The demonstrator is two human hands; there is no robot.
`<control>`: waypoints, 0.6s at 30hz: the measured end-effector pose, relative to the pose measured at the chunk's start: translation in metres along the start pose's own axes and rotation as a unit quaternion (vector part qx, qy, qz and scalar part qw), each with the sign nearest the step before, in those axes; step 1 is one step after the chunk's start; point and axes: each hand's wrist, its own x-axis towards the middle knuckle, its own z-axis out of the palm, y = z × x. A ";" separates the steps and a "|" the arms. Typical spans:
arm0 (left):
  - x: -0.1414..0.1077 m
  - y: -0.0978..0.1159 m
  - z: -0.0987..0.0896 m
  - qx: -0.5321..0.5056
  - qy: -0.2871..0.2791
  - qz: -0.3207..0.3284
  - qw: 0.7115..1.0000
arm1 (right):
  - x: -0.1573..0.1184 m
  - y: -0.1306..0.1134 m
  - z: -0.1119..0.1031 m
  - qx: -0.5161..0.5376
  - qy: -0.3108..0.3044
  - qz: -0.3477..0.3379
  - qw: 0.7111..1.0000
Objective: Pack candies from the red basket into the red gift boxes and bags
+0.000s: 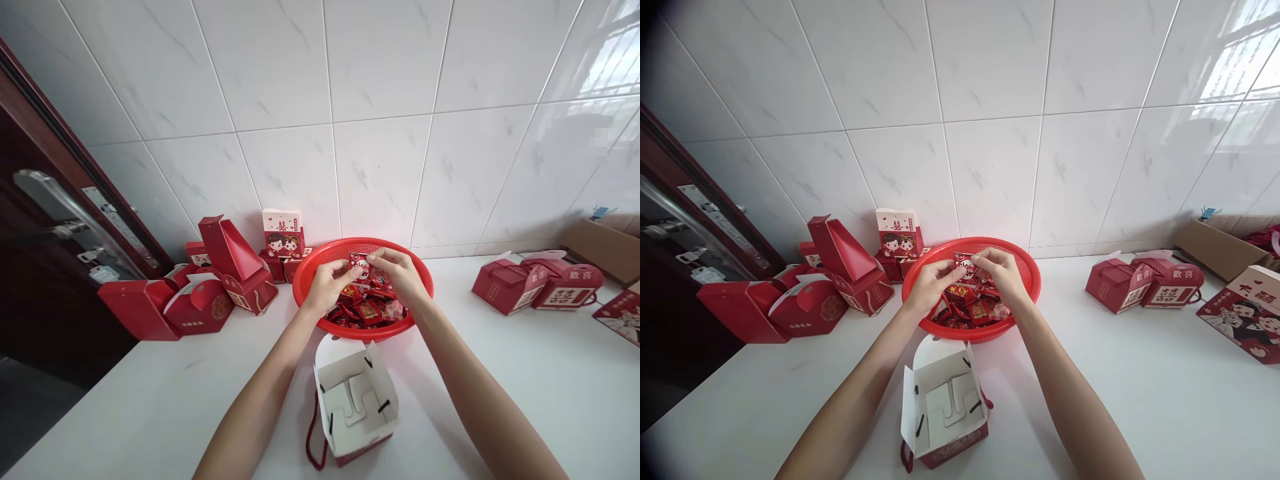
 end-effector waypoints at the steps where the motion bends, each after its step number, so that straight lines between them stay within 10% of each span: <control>1: 0.000 -0.002 0.000 -0.003 0.003 -0.001 1.000 | 0.000 0.000 0.000 -0.009 0.003 0.003 1.000; 18: 0.001 -0.007 -0.004 0.014 0.039 -0.015 0.999 | -0.004 0.002 0.001 -0.071 -0.051 0.008 0.996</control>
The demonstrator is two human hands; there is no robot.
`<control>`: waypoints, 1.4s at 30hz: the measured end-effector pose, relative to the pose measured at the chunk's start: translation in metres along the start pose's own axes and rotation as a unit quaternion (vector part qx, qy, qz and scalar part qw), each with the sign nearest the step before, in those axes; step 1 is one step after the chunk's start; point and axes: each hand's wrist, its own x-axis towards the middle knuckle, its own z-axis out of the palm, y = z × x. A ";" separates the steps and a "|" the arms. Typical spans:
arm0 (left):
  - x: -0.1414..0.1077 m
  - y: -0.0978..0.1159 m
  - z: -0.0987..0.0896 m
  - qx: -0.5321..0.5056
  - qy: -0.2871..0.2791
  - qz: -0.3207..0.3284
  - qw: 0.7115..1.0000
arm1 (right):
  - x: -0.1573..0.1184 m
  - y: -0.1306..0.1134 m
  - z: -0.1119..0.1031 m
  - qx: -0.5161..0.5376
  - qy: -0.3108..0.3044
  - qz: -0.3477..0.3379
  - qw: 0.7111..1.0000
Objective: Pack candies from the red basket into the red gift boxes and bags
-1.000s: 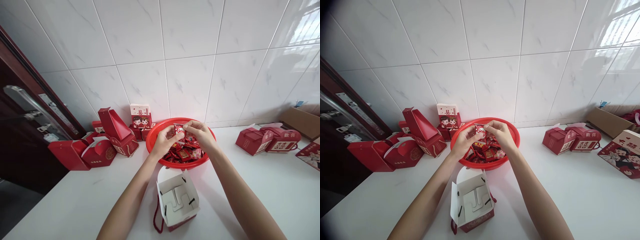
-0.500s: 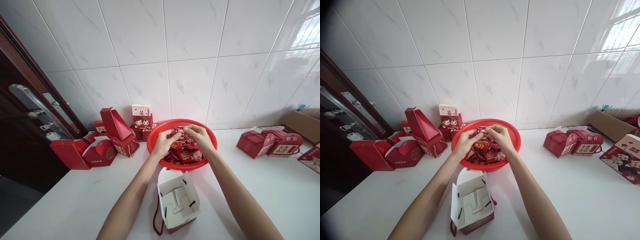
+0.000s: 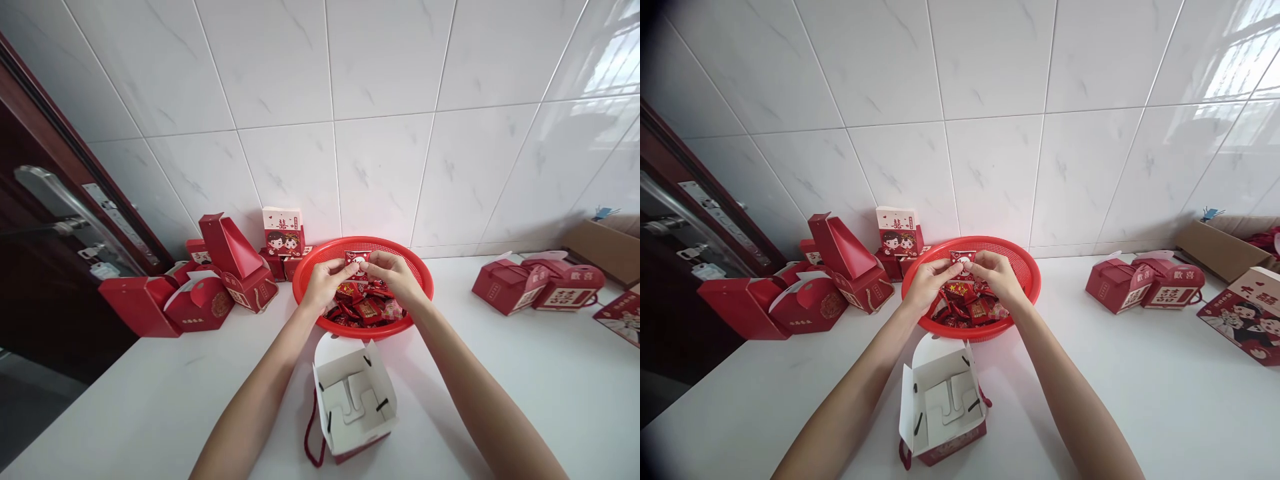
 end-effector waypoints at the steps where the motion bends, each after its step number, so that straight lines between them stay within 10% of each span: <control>1: 0.000 0.000 0.000 -0.001 0.001 -0.006 1.000 | 0.000 0.000 0.001 -0.001 -0.001 0.003 1.000; 27: 0.000 -0.002 -0.001 -0.015 0.102 0.003 0.995 | 0.000 0.002 0.004 -0.032 -0.067 -0.017 0.997; 35: 0.007 -0.010 -0.006 -0.026 0.098 -0.024 0.995 | -0.004 -0.002 0.006 -0.026 0.032 -0.021 0.999; 42: 0.011 -0.020 -0.030 0.254 -0.032 -0.034 0.966 | -0.002 0.012 0.001 -0.232 0.135 0.072 0.960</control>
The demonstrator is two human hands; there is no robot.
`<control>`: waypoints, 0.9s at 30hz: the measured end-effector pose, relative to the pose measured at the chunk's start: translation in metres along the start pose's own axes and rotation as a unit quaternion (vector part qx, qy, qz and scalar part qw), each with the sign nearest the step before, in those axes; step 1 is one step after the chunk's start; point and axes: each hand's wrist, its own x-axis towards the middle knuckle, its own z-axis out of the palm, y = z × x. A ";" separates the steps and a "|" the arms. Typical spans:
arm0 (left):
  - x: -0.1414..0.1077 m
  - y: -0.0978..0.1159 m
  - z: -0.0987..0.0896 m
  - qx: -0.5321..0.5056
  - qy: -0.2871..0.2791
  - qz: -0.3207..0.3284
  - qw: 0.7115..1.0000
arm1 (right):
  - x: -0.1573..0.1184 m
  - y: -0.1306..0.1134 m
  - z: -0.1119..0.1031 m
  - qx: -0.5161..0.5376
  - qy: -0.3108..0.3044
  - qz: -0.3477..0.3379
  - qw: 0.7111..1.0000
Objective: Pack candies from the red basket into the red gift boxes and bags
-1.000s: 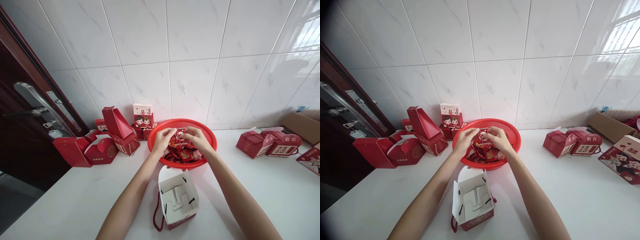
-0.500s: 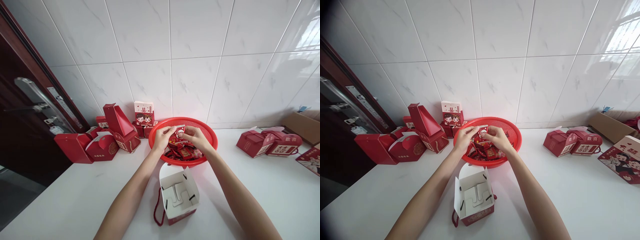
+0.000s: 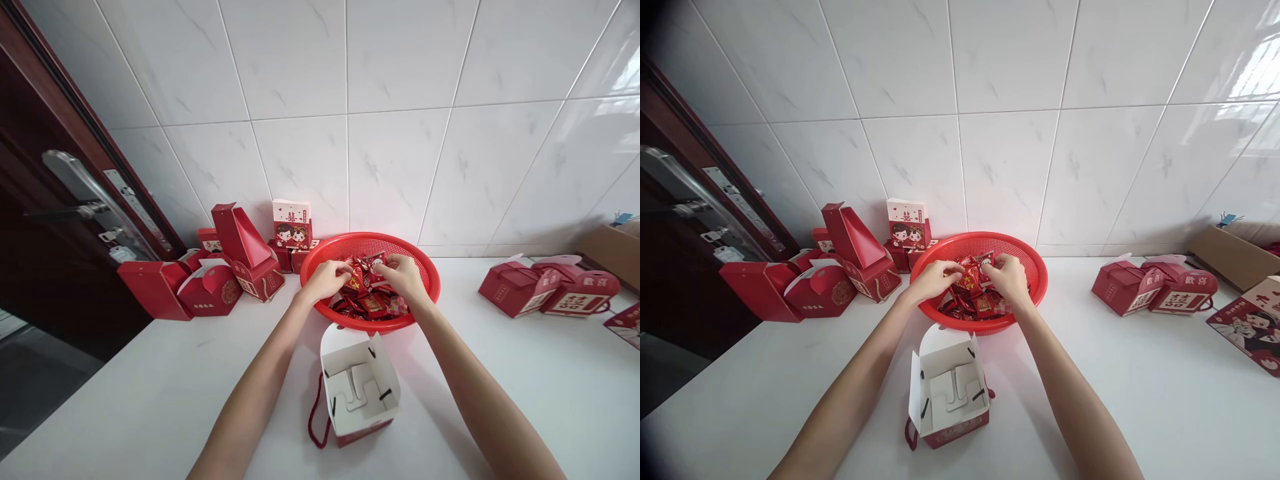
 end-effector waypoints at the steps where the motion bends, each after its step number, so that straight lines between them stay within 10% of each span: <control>1: 0.000 -0.003 -0.001 0.024 -0.011 -0.008 1.000 | 0.000 0.000 0.002 -0.070 0.000 0.014 0.997; 8: 0.003 -0.009 0.003 0.140 -0.126 -0.033 0.982 | -0.009 -0.012 0.007 -0.354 -0.061 0.045 0.932; 27: 0.002 0.004 0.001 0.164 -0.104 -0.040 0.980 | 0.000 -0.005 0.004 -0.330 -0.125 0.041 0.935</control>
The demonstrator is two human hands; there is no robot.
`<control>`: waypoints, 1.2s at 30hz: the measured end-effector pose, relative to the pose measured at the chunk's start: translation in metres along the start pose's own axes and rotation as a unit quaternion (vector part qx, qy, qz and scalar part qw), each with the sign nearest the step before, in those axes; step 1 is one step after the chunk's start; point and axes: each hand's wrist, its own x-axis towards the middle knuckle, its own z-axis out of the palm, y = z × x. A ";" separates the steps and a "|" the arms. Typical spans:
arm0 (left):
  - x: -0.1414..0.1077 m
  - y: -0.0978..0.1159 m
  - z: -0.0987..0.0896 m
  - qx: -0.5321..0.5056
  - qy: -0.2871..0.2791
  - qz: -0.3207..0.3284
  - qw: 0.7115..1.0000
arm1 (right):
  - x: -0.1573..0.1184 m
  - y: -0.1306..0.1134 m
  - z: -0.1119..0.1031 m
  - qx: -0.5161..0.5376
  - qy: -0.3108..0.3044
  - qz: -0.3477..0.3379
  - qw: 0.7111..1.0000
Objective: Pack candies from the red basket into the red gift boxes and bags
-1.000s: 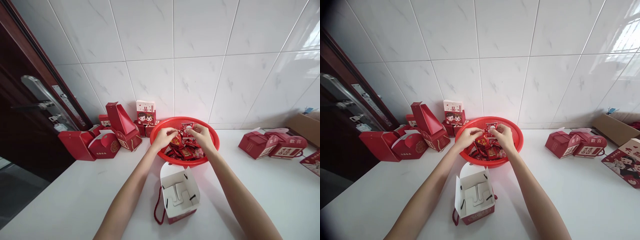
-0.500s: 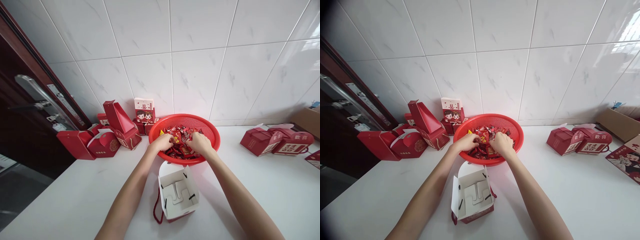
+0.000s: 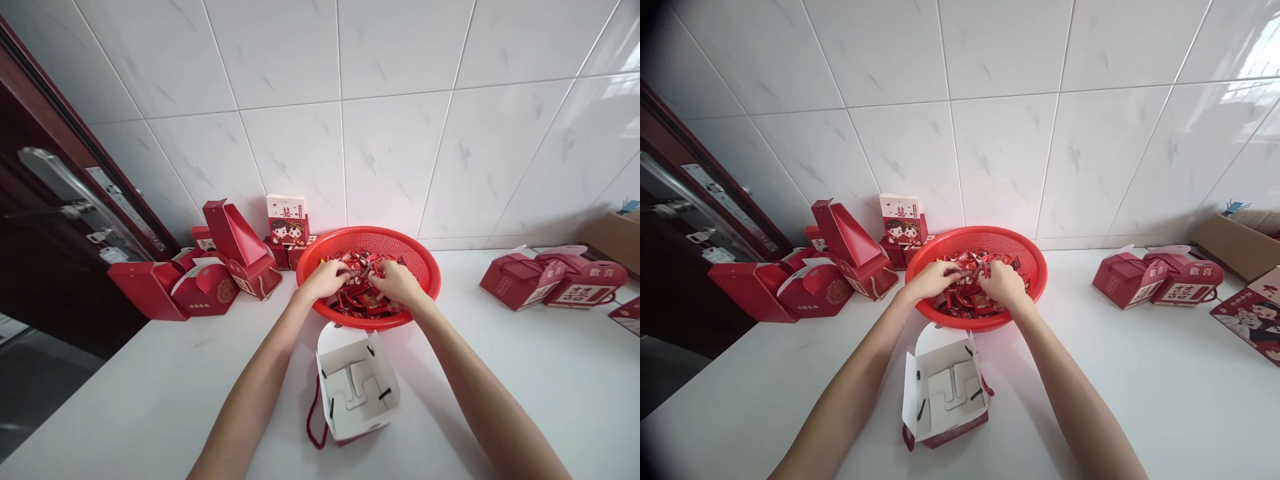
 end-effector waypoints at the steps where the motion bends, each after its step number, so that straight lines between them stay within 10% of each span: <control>1: 0.000 0.000 0.000 -0.013 0.007 0.008 1.000 | 0.000 0.000 0.000 0.001 0.009 0.004 1.000; 18: 0.000 -0.003 -0.007 -0.355 0.051 0.026 0.933 | 0.009 0.016 -0.008 0.135 0.031 0.009 0.990; 36: -0.004 0.004 -0.008 -0.345 0.044 -0.031 0.937 | 0.011 0.021 -0.004 0.351 -0.024 -0.071 0.933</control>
